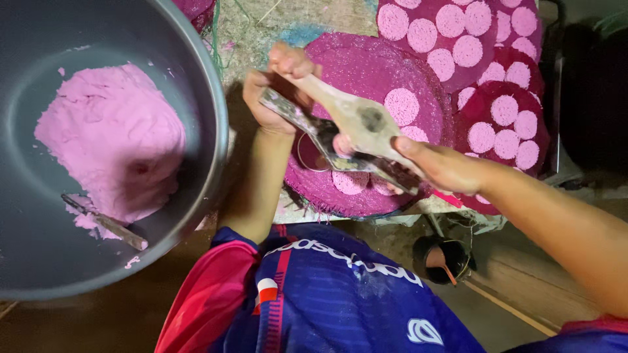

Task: The person scoops pink dough from a large basin into a handheld metal mold, presses the mold to deposit round dough discs onto magenta boards, and uses a small ring to shape and release each disc, repeating the cycle across the boards.

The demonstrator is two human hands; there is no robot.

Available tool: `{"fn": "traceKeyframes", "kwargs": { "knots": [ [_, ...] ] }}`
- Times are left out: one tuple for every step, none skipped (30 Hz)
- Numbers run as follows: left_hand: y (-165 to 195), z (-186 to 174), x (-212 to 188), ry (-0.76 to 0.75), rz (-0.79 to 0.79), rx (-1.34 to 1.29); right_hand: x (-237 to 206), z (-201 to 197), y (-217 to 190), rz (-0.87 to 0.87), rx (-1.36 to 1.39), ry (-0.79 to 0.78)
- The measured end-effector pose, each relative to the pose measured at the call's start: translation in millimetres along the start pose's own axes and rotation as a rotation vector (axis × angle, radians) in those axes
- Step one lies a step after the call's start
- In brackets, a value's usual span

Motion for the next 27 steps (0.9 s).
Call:
{"fn": "traceKeyframes", "kwargs": {
  "knots": [
    [5.6,-3.7,0.4,-0.03,0.025,-0.029,4.0,2.4,-6.8,-0.004,-0.038,0.009],
    [11.2,-7.8,0.3,-0.051,0.038,-0.031,8.0,5.4,-13.4,-0.008,-0.076,0.02],
    [17.7,-11.2,-0.4,-0.072,0.05,-0.032,11.8,8.7,-19.4,-0.012,-0.114,0.031],
    [23.6,-14.5,-2.2,-0.091,0.062,-0.034,15.0,12.8,-25.1,-0.022,-0.098,0.034],
    [30.2,-20.0,-4.8,-0.077,0.099,-0.025,17.3,16.6,-29.9,-0.032,-0.08,0.034],
    [36.2,-25.1,-8.5,-0.065,0.135,-0.016,18.5,19.8,-33.8,-0.044,-0.063,0.037],
    [40.1,-30.1,-11.7,-0.055,0.171,-0.007,18.8,23.2,-35.5,-0.041,-0.041,0.026],
    [38.7,-34.9,-15.0,-0.047,0.163,0.001,18.0,25.8,-36.4,-0.037,-0.018,0.016],
    [35.2,-39.6,-19.6,-0.039,0.155,0.007,16.5,27.3,-36.4,-0.031,0.005,0.006],
    [30.7,-44.4,-23.0,-0.032,0.148,0.014,14.3,26.8,-34.1,-0.005,-0.019,0.01],
    [24.7,-49.4,-24.3,-0.03,0.135,0.028,11.7,25.6,-31.2,0.024,-0.043,0.013],
    [18.1,-54.3,-25.0,-0.029,0.122,0.044,8.9,23.7,-28.0,0.051,-0.067,0.015],
    [11.8,-58.8,-25.2,-0.028,0.11,0.06,6.2,19.3,-27.0,0.051,-0.083,0.047],
    [7.3,-63.6,-23.9,-0.022,0.11,0.037,3.9,14.9,-26.0,0.051,-0.099,0.079],
    [3.4,-68.0,-20.9,-0.016,0.11,0.014,2.1,10.9,-25.1,0.05,-0.116,0.112],
    [1.1,-71.6,-17.3,-0.007,0.109,-0.009,0.7,6.4,-25.3,0.041,-0.155,0.159],
    [-0.5,-72.0,-12.5,-0.025,0.091,-0.022,-0.1,2.6,-25.8,0.031,-0.194,0.208],
    [-0.8,-71.3,-7.1,-0.045,0.071,-0.033,-0.4,-0.5,-26.7,0.02,-0.233,0.259],
    [-0.6,-69.6,-1.4,-0.065,0.051,-0.046,0.2,-1.1,-30.7,-0.034,-0.228,0.293],
    [0.6,-66.9,4.2,-0.084,0.03,-0.02,1.3,-1.1,-35.0,-0.09,-0.225,0.326],
    [3.4,-63.3,9.0,-0.101,0.009,0.006,2.7,-0.4,-39.6,-0.146,-0.219,0.358],
    [7.0,-59.3,12.7,-0.116,-0.011,0.035,6.0,2.7,-39.9,-0.151,-0.199,0.35],
    [11.7,-55.1,14.9,-0.126,-0.021,0.048,9.7,6.1,-40.5,-0.157,-0.178,0.341],
    [16.9,-50.7,16.0,-0.138,-0.032,0.06,13.4,9.5,-41.1,-0.162,-0.158,0.334],
    [22.3,-46.5,15.9,-0.15,-0.043,0.073,15.9,12.9,-45.8,-0.222,-0.134,0.334],
    [27.9,-44.7,14.0,-0.136,-0.053,0.078,17.8,16.2,-50.2,-0.28,-0.11,0.333],
    [32.8,-43.5,10.9,-0.124,-0.062,0.084,18.9,18.9,-54.5,-0.34,-0.088,0.333]
  ]
}}
Point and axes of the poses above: each hand's wrist, its own x-axis towards the middle knuckle, its own z-axis out of the palm, y = z × x, the point moved 8 cm from there along x, towards the middle knuckle, and after that the axes turned 3 degrees about -x, right-handed, at the moved point
